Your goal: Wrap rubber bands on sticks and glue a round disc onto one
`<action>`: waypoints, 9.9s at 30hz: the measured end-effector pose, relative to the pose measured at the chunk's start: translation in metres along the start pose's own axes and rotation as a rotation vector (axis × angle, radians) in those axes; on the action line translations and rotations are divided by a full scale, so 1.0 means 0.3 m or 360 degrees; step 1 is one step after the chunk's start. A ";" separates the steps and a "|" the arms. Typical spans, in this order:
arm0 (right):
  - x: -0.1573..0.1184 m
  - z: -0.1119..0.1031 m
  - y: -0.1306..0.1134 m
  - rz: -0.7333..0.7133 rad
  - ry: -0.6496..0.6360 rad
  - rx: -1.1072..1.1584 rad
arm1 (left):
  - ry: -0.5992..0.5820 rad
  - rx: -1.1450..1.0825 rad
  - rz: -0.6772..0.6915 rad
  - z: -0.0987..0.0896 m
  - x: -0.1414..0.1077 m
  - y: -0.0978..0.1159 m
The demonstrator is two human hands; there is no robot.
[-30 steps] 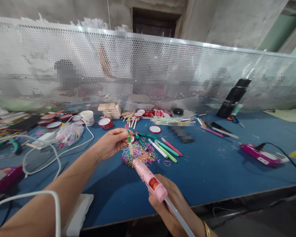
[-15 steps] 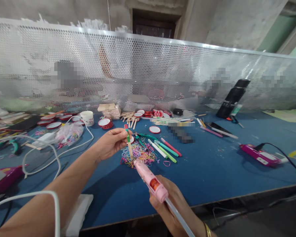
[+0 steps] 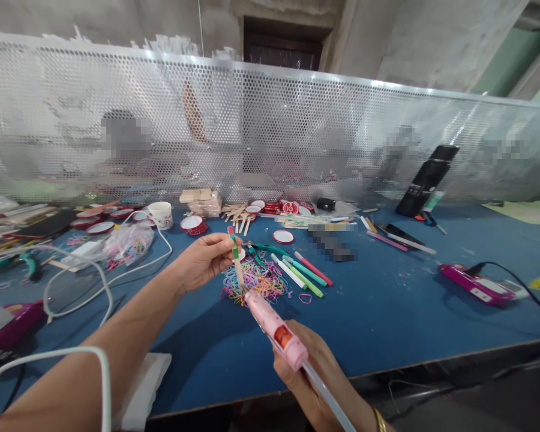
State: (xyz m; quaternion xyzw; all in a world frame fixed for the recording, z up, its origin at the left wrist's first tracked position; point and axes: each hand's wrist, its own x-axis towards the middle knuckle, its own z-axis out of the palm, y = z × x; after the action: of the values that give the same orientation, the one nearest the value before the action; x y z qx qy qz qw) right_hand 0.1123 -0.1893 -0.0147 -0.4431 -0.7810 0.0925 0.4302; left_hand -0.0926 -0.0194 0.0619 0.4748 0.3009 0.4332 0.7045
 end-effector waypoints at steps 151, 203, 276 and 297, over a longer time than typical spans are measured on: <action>0.563 0.160 0.125 0.0365 -0.0008 -0.0656 | 0.0152 -0.0162 0.0528 -0.144 0.013 0.121; 0.364 0.168 0.037 -0.0096 0.0630 -0.0243 | 0.0125 0.0333 0.0270 -0.087 0.021 0.044; 0.371 0.167 0.041 -0.0087 0.0601 -0.0325 | 0.0123 0.0295 0.0208 -0.054 0.004 0.048; 0.376 0.157 0.045 -0.0027 0.0658 -0.0313 | -0.0021 0.0204 0.0162 -0.046 0.006 0.034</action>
State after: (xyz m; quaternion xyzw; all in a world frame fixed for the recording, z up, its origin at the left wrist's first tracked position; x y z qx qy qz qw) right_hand 0.0583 -0.0831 0.0159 -0.4858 -0.6853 -0.0804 0.5365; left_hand -0.1067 -0.0103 0.0664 0.5365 0.2987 0.4451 0.6518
